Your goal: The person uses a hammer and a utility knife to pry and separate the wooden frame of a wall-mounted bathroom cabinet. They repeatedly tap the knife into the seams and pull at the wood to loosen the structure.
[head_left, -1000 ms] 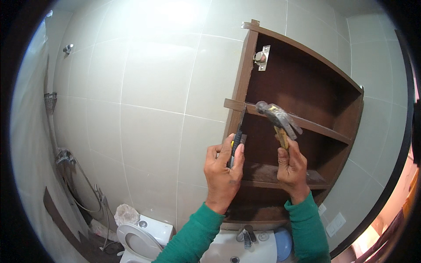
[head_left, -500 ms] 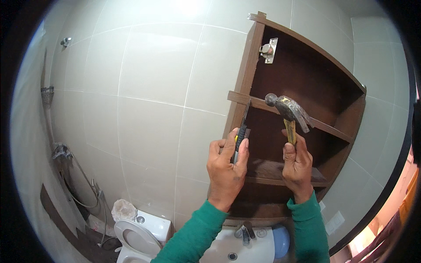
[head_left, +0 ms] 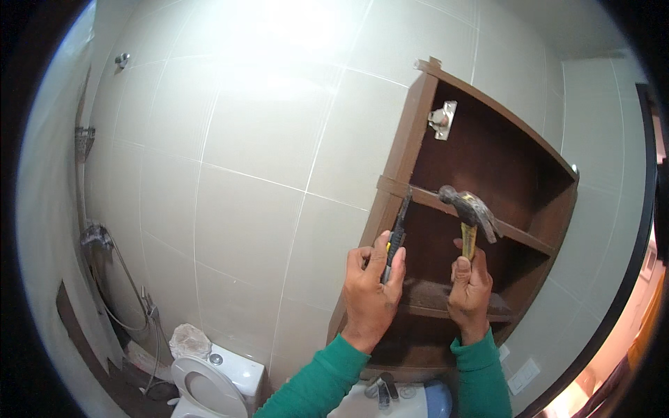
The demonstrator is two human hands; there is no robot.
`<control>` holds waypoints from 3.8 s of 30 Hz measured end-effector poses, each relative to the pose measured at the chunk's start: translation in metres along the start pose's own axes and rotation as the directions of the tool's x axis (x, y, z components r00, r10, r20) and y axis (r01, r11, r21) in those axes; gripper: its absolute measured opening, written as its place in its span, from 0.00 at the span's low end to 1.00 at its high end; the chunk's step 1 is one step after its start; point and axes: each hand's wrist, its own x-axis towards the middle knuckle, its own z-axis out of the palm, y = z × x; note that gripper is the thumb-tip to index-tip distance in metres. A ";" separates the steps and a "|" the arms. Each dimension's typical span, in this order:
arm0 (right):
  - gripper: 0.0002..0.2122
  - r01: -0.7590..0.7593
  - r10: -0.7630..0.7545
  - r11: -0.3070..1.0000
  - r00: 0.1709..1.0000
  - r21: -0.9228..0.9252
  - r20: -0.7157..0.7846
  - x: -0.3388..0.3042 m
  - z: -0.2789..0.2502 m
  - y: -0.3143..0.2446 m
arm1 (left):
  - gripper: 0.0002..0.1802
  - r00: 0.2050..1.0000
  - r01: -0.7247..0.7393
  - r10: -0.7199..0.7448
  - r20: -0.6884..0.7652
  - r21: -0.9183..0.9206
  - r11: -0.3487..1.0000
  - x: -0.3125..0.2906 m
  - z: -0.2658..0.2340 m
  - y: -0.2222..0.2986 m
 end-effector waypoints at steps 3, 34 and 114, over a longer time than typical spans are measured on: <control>0.19 -0.050 0.050 0.998 0.999 0.042 -0.005 -0.005 -0.004 0.013 | 0.21 1.000 0.028 -0.028 -0.004 -0.031 0.999 -0.003 0.003 0.003; 0.16 -0.169 0.158 0.969 0.984 0.178 0.076 -0.008 -0.015 0.034 | 0.20 1.000 -0.002 0.001 0.011 0.105 0.995 0.014 0.011 -0.011; 0.17 0.159 -0.163 0.986 0.980 0.043 0.118 0.014 -0.012 -0.017 | 0.20 0.995 0.076 -0.073 0.065 -0.040 0.996 0.001 -0.002 0.008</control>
